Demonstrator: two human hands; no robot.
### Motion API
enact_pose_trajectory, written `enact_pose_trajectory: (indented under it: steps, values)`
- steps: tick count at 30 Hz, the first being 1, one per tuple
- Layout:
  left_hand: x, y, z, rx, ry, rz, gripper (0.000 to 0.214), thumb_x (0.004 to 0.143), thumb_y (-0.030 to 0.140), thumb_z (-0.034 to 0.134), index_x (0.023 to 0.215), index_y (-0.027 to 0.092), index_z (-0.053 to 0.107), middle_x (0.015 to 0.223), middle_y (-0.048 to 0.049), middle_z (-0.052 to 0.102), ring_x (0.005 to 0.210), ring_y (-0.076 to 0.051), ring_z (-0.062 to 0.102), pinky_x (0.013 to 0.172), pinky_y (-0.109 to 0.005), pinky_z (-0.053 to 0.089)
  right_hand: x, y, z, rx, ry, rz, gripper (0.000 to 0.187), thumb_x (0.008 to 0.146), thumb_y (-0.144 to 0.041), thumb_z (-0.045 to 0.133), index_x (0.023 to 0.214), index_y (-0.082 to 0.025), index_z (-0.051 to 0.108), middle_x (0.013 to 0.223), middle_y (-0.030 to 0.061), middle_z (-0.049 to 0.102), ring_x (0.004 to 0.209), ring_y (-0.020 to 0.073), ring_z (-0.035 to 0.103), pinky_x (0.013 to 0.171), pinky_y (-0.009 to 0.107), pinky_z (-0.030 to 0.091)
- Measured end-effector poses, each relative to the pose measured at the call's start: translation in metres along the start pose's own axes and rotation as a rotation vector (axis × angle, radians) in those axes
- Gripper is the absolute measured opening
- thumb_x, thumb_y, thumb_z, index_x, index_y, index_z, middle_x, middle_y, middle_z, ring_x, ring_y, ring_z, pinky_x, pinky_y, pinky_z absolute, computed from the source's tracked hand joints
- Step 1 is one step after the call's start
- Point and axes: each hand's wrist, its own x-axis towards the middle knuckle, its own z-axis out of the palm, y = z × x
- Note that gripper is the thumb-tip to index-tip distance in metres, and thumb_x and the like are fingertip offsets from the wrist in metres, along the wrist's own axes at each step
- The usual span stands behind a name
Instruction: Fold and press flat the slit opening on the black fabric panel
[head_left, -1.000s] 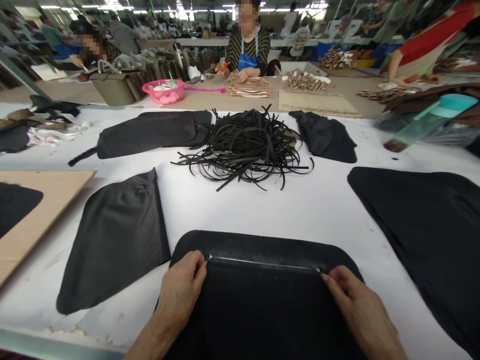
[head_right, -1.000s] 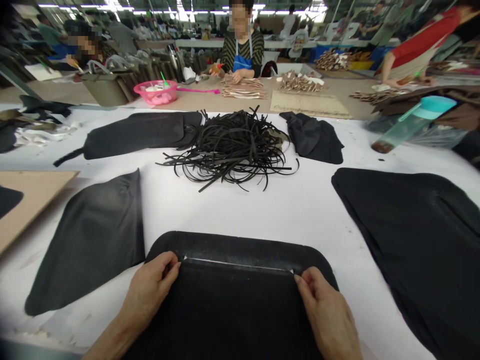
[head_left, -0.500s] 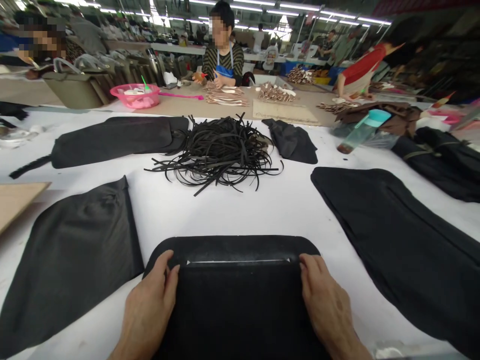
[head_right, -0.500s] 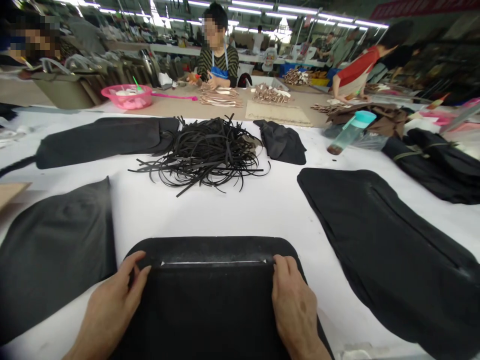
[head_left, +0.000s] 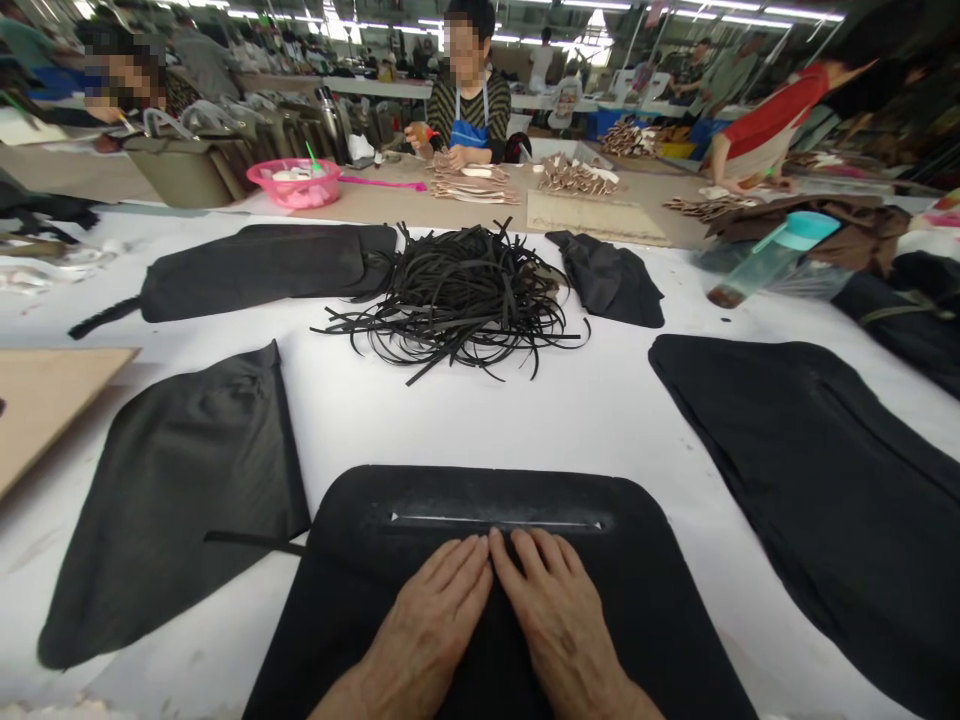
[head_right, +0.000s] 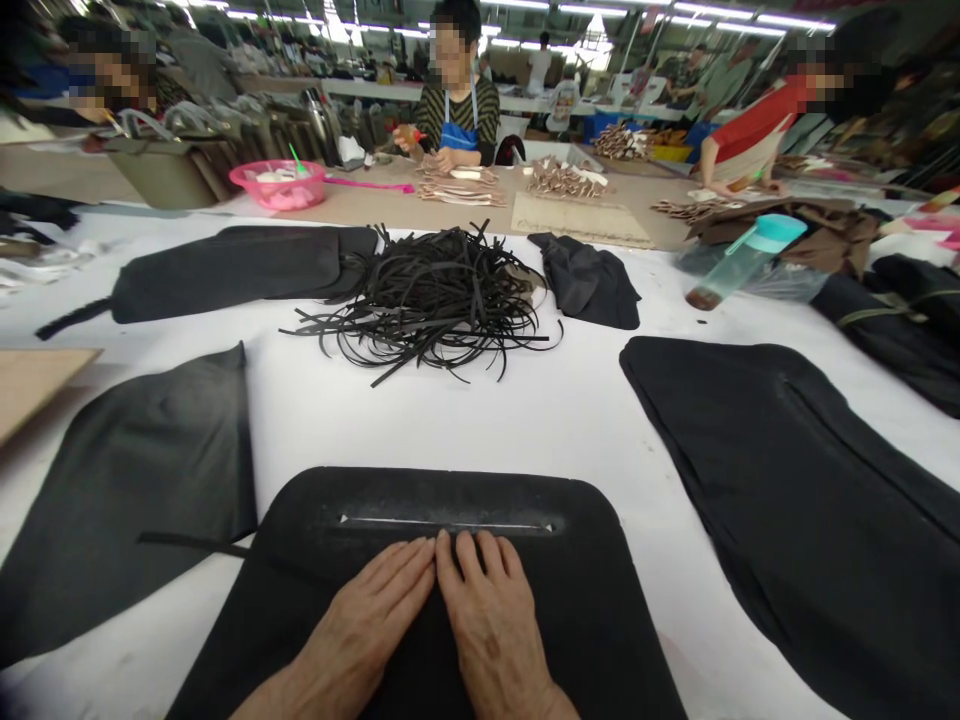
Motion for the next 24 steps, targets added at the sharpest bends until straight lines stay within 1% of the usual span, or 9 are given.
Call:
enact_pose_trajectory:
  steps: [3,7,10,12,14,17,20,22,24]
  values:
    - [-0.002,0.001,0.000,0.015,-0.007,-0.008,0.045,0.084,0.008,0.033,0.128,0.005,0.044,0.134,-0.0120,0.048,0.127,-0.024,0.038,0.100,-0.036,0.044,0.001,0.000,-0.003,0.004,0.011,-0.011,0.049,0.074,-0.007,0.051,0.121,-0.019,0.050,0.102,0.0059,0.060,0.094,0.0260,0.053,0.085,0.040,0.042]
    - [0.001,0.001,-0.011,0.049,0.064,-0.036,0.038,0.088,0.013,0.033,0.121,0.008,0.052,0.127,-0.0097,0.055,0.124,-0.026,0.042,0.101,-0.038,0.044,0.001,0.001,-0.003,0.052,0.070,-0.024,0.048,0.075,-0.005,0.046,0.119,-0.020,0.052,0.101,0.0058,0.061,0.094,0.0260,0.053,0.083,0.040,0.044]
    - [0.003,0.001,-0.018,0.051,0.022,-0.065,0.037,0.090,0.018,0.033,0.121,0.010,0.052,0.127,-0.0078,0.055,0.122,-0.023,0.044,0.101,-0.034,0.043,-0.001,0.004,0.001,0.051,0.093,-0.045,0.047,0.075,-0.005,0.042,0.118,-0.020,0.054,0.101,0.0059,0.062,0.093,0.0266,0.054,0.081,0.042,0.045]
    - [0.001,0.001,-0.019,0.051,-0.016,-0.078,0.037,0.090,0.019,0.034,0.121,0.010,0.051,0.128,-0.0081,0.055,0.122,-0.023,0.045,0.101,-0.033,0.042,-0.003,0.007,0.002,0.057,0.104,-0.058,0.047,0.075,-0.004,0.040,0.117,-0.021,0.054,0.101,0.0052,0.062,0.092,0.0261,0.054,0.081,0.041,0.045]
    - [-0.004,-0.001,-0.019,0.066,-0.010,-0.100,0.037,0.089,0.017,0.033,0.120,0.010,0.052,0.127,-0.0099,0.055,0.121,-0.025,0.046,0.101,-0.035,0.043,-0.004,0.011,0.001,0.082,0.123,-0.064,0.047,0.076,-0.002,0.038,0.116,-0.021,0.055,0.101,0.0045,0.062,0.093,0.0246,0.055,0.081,0.040,0.046]
    - [-0.016,-0.008,-0.020,0.114,0.018,-0.170,0.040,0.086,0.009,0.031,0.119,0.008,0.053,0.124,-0.0141,0.057,0.118,-0.027,0.048,0.098,-0.038,0.045,-0.008,0.019,-0.003,0.108,0.121,-0.057,0.049,0.075,0.001,0.035,0.116,-0.019,0.055,0.102,0.0049,0.062,0.095,0.0228,0.055,0.082,0.036,0.047]
    - [-0.029,-0.018,-0.029,0.147,-0.022,-0.181,0.043,0.083,0.004,0.029,0.119,0.006,0.052,0.123,-0.0171,0.056,0.117,-0.026,0.050,0.095,-0.037,0.047,-0.014,0.031,-0.008,0.048,0.087,-0.077,0.049,0.075,0.001,0.035,0.117,-0.015,0.054,0.105,0.0071,0.061,0.097,0.0235,0.054,0.081,0.035,0.049]
    - [-0.036,-0.025,-0.035,0.152,-0.025,-0.171,0.043,0.083,0.004,0.029,0.118,0.006,0.053,0.122,-0.0162,0.057,0.117,-0.025,0.050,0.094,-0.036,0.048,-0.021,0.042,-0.011,-0.017,0.072,-0.105,0.048,0.076,0.000,0.035,0.118,-0.012,0.053,0.107,0.0090,0.060,0.097,0.0242,0.055,0.080,0.034,0.050]
    - [-0.043,-0.028,-0.039,0.153,0.016,-0.177,0.043,0.083,0.003,0.029,0.116,0.007,0.055,0.120,-0.0142,0.059,0.116,-0.023,0.050,0.094,-0.035,0.048,-0.029,0.054,-0.013,-0.071,0.064,-0.117,0.049,0.076,0.001,0.034,0.120,-0.011,0.052,0.108,0.0103,0.059,0.098,0.0244,0.055,0.080,0.034,0.051]
